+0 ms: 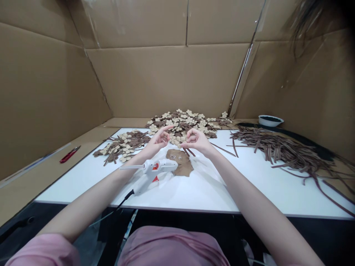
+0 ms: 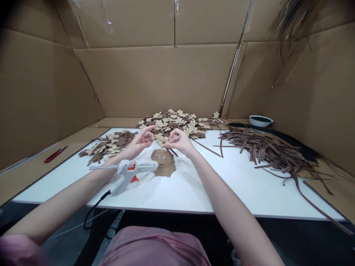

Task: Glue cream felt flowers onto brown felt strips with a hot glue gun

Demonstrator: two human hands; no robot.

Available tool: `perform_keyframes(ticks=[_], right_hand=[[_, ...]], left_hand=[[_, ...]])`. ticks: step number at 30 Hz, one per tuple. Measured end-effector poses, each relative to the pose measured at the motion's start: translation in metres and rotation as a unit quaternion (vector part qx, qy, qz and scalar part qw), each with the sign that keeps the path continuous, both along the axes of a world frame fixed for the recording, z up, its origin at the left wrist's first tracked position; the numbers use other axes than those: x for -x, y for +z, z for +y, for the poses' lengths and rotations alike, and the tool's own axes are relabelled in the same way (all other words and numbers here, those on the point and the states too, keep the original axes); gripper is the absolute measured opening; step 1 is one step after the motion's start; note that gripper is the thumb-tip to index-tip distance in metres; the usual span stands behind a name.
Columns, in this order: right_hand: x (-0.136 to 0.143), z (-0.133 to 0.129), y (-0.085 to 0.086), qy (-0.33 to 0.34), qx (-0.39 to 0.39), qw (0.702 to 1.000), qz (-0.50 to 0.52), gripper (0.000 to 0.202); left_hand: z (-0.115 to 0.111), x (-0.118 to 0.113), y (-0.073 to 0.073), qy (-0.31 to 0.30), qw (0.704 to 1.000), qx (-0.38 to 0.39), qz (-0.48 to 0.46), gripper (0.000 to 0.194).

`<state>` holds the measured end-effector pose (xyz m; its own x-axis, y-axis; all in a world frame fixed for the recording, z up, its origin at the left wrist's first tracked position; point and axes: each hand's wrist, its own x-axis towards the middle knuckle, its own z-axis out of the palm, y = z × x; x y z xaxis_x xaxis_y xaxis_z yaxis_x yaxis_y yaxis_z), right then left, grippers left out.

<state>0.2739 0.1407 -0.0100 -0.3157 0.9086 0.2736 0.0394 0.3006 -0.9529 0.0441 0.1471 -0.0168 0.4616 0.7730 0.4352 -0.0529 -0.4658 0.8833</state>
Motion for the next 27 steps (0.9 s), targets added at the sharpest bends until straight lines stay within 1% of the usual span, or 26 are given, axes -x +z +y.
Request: perform_keyframes(ticks=[9, 18, 23, 27], right_hand=[[0.0002, -0.0001, -0.0001, 0.005, 0.002, 1.000, 0.004, 0.055], [0.0004, -0.0015, 0.0016, -0.002, 0.004, 1.000, -0.003, 0.054], [0.0005, -0.0012, 0.0017, -0.006, 0.004, 1.000, -0.010, 0.054], [0.0010, -0.0022, 0.0024, -0.010, 0.005, 1.000, -0.015, 0.056]], left_hand=[[-0.0005, -0.0028, 0.0015, 0.009, 1.000, -0.001, -0.022, 0.061], [-0.0001, -0.0026, -0.0024, -0.006, 0.997, 0.058, -0.059, 0.065], [0.0006, -0.0023, -0.0022, -0.017, 0.997, 0.044, -0.054, 0.064], [-0.0011, -0.0028, -0.0001, -0.010, 0.998, 0.038, -0.046, 0.068]])
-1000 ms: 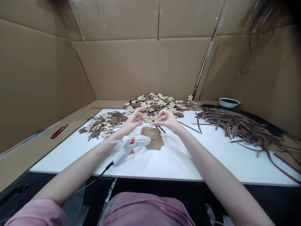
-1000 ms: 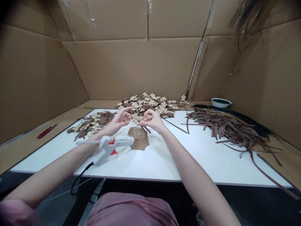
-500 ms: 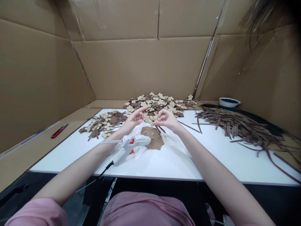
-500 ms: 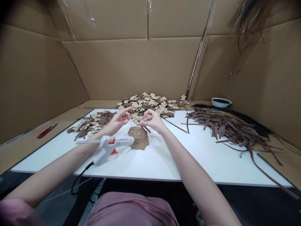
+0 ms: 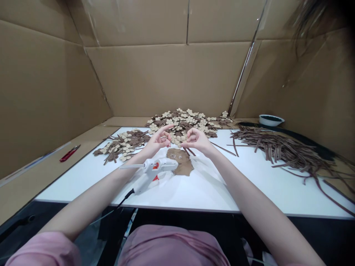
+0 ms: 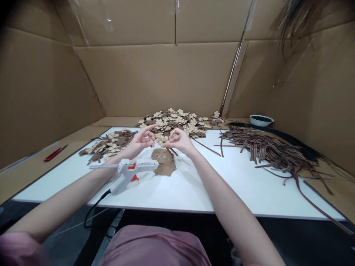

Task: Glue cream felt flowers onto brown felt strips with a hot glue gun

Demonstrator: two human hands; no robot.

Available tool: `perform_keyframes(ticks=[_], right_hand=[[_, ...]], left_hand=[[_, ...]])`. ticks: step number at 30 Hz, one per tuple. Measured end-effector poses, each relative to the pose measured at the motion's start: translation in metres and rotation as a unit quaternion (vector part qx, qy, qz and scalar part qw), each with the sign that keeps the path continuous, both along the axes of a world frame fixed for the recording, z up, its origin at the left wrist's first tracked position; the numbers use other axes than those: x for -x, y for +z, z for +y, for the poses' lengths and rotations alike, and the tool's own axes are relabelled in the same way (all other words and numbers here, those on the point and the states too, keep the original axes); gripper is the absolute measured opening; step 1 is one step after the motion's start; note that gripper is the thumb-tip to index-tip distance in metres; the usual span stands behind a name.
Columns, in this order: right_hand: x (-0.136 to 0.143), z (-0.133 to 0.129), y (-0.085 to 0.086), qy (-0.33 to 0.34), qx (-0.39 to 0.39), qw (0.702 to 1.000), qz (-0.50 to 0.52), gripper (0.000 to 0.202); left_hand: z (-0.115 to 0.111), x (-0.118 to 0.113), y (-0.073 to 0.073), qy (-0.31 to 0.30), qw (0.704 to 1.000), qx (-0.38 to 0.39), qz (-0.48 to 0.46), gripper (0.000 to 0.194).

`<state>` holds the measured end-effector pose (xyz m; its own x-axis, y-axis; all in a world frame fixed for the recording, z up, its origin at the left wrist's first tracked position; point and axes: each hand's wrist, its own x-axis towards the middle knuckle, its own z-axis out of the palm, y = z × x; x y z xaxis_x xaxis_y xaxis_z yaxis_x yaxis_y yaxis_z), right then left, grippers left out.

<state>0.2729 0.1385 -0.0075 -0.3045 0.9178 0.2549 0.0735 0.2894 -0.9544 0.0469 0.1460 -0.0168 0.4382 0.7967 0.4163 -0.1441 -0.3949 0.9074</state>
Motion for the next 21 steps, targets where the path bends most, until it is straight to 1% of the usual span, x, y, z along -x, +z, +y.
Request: perform_keyframes(ticks=[5, 8, 10, 14, 16, 21], right_hand=[[0.0003, -0.0011, 0.0010, 0.005, 0.001, 1.000, 0.001, 0.056], [0.0004, -0.0011, 0.0013, 0.003, 0.001, 1.000, 0.001, 0.057], [0.0003, -0.0010, 0.0014, 0.003, 0.001, 1.000, 0.000, 0.057], [0.0002, -0.0014, 0.0017, 0.010, 0.002, 1.000, 0.004, 0.057], [0.0002, -0.0019, 0.0020, 0.008, 0.003, 1.000, 0.006, 0.057], [0.0004, -0.0022, 0.0023, 0.006, 0.003, 1.000, 0.006, 0.057]], left_hand=[[-0.0017, -0.0012, 0.0015, -0.005, 1.000, 0.013, -0.005, 0.066], [-0.0005, -0.0016, -0.0002, -0.013, 1.000, 0.008, 0.014, 0.065], [0.0006, -0.0014, -0.0016, -0.011, 0.999, 0.000, 0.036, 0.066], [0.0017, 0.0002, -0.0031, 0.022, 0.996, -0.025, 0.083, 0.062], [0.0016, 0.0014, -0.0028, 0.028, 0.994, -0.044, 0.101, 0.060], [0.0000, 0.0020, -0.0014, 0.028, 0.991, -0.068, 0.113, 0.054]])
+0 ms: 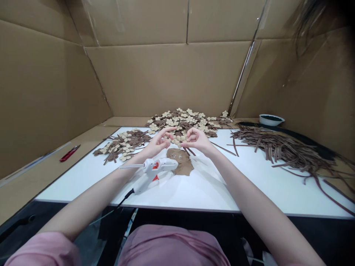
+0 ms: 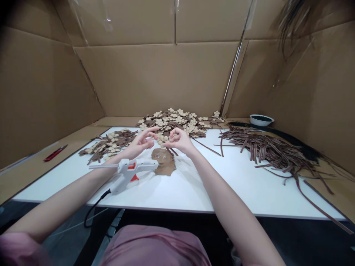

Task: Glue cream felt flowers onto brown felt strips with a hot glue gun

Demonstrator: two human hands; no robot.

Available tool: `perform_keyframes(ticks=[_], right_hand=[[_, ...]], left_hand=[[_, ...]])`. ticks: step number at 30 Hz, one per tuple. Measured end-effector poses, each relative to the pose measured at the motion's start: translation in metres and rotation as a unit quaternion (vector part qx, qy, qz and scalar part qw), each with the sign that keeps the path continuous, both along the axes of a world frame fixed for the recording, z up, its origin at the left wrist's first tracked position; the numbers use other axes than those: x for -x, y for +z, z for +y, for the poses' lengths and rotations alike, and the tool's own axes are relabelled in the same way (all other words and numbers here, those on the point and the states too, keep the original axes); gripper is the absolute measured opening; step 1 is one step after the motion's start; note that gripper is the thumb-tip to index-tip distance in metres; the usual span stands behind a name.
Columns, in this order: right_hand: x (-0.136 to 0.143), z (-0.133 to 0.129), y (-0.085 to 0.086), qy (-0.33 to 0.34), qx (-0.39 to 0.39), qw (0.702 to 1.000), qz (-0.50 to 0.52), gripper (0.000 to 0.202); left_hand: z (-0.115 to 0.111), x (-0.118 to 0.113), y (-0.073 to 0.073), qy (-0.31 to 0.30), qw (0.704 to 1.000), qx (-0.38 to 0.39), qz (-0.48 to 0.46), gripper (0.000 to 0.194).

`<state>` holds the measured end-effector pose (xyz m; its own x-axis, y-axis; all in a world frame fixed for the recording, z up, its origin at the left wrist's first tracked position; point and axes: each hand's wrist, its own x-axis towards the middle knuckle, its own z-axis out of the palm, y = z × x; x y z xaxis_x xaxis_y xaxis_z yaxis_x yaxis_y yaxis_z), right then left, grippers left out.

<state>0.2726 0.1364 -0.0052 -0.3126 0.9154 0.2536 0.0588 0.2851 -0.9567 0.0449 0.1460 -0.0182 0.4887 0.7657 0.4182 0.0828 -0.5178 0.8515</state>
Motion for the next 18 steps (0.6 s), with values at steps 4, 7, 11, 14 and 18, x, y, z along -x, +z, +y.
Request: perform_keyframes(ticks=[4, 7, 11, 14, 18], right_hand=[[-0.0001, 0.0010, -0.0006, -0.002, 0.001, 1.000, -0.001, 0.057], [0.0000, 0.0012, -0.0009, -0.004, 0.001, 1.000, -0.001, 0.057], [0.0000, 0.0009, -0.0008, -0.004, 0.003, 1.000, 0.000, 0.056], [-0.0003, 0.0009, -0.0007, 0.000, 0.003, 1.000, 0.002, 0.056], [-0.0006, 0.0008, -0.0006, 0.003, 0.002, 1.000, 0.002, 0.056]], left_hand=[[0.0004, -0.0018, -0.0013, -0.012, 1.000, 0.016, -0.019, 0.051], [0.0017, -0.0018, -0.0021, 0.000, 1.000, 0.011, -0.020, 0.050], [0.0016, -0.0010, -0.0007, -0.003, 0.999, 0.022, -0.044, 0.054], [0.0005, -0.0015, 0.0002, -0.007, 0.997, 0.048, -0.058, 0.062], [0.0009, -0.0029, -0.0007, 0.006, 0.997, 0.045, -0.060, 0.053]])
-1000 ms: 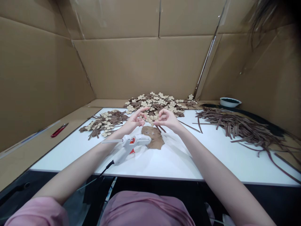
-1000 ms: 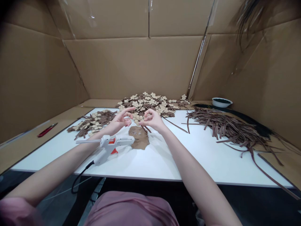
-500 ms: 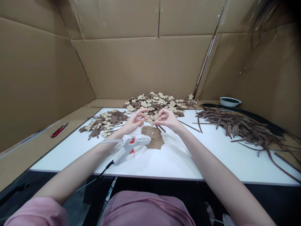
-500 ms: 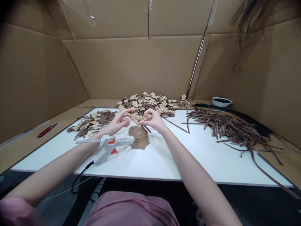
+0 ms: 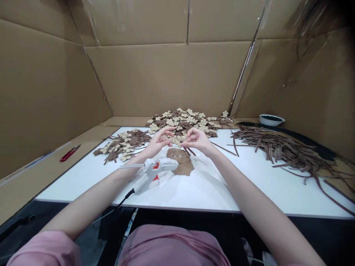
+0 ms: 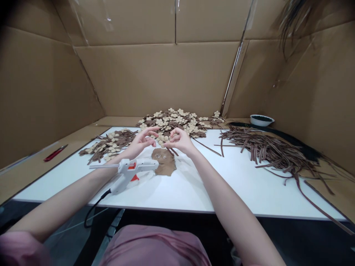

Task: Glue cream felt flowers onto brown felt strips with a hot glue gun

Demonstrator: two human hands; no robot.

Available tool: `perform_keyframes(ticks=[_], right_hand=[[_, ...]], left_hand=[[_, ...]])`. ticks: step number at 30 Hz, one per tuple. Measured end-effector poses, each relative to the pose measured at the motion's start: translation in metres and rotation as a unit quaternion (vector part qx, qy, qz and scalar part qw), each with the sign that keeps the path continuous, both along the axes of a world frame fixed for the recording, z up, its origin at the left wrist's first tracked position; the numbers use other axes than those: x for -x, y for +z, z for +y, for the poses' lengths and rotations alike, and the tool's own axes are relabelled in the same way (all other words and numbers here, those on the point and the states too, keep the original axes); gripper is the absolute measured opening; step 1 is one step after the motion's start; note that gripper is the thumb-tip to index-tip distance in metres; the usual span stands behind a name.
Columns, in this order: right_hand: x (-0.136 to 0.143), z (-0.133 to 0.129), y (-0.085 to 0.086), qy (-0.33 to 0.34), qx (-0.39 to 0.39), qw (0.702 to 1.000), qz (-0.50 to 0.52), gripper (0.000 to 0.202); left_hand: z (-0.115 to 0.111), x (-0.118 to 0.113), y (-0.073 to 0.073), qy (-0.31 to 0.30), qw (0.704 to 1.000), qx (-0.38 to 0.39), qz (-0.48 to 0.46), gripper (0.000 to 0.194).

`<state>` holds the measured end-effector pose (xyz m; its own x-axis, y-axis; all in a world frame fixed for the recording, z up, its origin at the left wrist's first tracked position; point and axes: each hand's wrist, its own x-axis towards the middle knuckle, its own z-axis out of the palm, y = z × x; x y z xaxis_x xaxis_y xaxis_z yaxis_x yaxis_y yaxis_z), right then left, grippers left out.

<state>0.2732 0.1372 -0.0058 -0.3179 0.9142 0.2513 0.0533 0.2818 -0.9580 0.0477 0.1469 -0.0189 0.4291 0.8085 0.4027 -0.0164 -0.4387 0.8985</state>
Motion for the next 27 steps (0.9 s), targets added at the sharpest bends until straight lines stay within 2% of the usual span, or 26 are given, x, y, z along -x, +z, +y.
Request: perform_keyframes(ticks=[5, 8, 13, 20, 27], right_hand=[[0.0003, -0.0007, 0.0006, -0.003, -0.004, 1.000, -0.003, 0.055], [0.0004, -0.0006, 0.0008, -0.001, -0.003, 1.000, -0.004, 0.056], [0.0001, 0.0004, -0.0004, 0.001, -0.006, 1.000, -0.004, 0.055], [0.0003, 0.0020, -0.0034, 0.011, -0.003, 1.000, 0.004, 0.053], [0.0005, 0.0028, -0.0044, 0.028, -0.001, 1.000, 0.005, 0.052]], left_hand=[[-0.0003, -0.0015, 0.0016, -0.004, 1.000, 0.003, -0.018, 0.065], [-0.0019, -0.0015, 0.0037, 0.012, 1.000, 0.011, -0.011, 0.060], [0.0007, 0.0008, 0.0023, 0.014, 1.000, -0.025, 0.012, 0.044], [0.0030, -0.0008, 0.0009, 0.025, 0.999, -0.021, -0.002, 0.060], [-0.0030, -0.0033, 0.0061, 0.028, 0.999, -0.001, -0.021, 0.045]])
